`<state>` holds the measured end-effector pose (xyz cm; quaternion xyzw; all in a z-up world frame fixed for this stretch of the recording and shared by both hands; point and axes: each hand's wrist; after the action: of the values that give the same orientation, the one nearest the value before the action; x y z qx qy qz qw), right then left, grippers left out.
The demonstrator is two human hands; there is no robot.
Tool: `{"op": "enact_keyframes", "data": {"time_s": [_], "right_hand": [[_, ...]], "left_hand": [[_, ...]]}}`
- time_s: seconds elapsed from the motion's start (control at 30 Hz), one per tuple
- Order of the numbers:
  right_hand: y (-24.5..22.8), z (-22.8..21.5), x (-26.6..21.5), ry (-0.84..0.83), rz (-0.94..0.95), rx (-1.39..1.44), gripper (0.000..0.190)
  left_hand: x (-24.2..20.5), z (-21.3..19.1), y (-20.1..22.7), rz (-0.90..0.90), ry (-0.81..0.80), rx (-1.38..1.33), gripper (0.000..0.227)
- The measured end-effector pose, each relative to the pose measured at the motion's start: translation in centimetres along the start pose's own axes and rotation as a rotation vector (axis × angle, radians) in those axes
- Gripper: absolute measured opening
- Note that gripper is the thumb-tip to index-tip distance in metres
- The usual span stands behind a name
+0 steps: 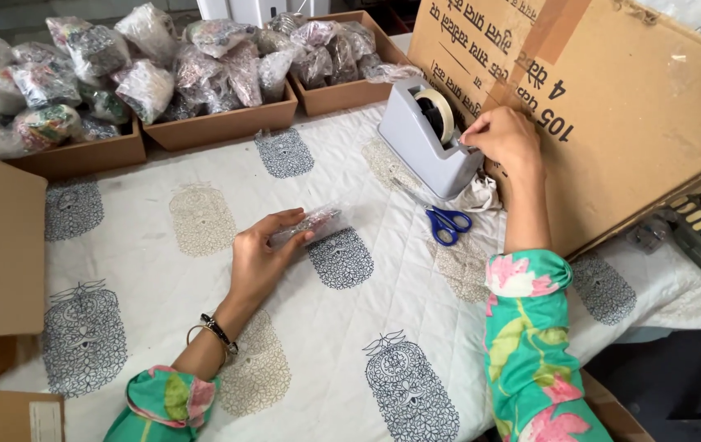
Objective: Wrapping small figurines in bubble wrap and placing them in shipping boxes.
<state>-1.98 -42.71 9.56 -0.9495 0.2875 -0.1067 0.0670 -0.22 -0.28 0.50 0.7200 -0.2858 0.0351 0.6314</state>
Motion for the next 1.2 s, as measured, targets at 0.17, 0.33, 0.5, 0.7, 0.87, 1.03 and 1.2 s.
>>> {"op": "enact_keyframes", "data": {"time_s": [0.17,0.33,0.5,0.7,0.87,1.03,1.2], "right_hand": [[0.2,0.1,0.2,0.005,0.002,-0.005,0.017],[-0.2,-0.1,-0.3,0.018,0.009,-0.008,0.02],[-1.4,-0.8,-0.8,0.086,-0.04,0.052,0.021],[-0.4,-1.7,-0.9,0.013,-0.12,0.286,0.012],[0.1,-1.6,-0.9,0.051,-0.11,0.468,0.016],[1.6,-0.2,-0.8,0.123,-0.124,0.523,0.025],[4.3,3.0,-0.2,0.035,-0.169,0.834,0.027]], "left_hand": [[0.0,0.1,-0.5,0.017,0.006,0.0,0.032],[0.0,0.0,-0.3,0.05,0.004,0.014,0.032],[0.2,0.1,0.1,0.016,0.041,0.024,0.034],[0.0,0.0,-0.5,0.003,0.017,0.023,0.035],[0.0,0.0,0.2,0.017,0.014,0.044,0.032],[-0.1,-0.1,0.1,0.04,0.018,0.037,0.032],[-0.1,-0.1,-0.1,0.016,0.014,-0.007,0.037]]}}
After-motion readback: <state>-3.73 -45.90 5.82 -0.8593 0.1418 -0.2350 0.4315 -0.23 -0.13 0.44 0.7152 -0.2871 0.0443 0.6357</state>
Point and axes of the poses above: each hand's wrist, its own x-axis towards the middle knuckle, its own z-axis out of the palm, y = z × x, and after that the axes turned 13 degrees about -x, right-handed
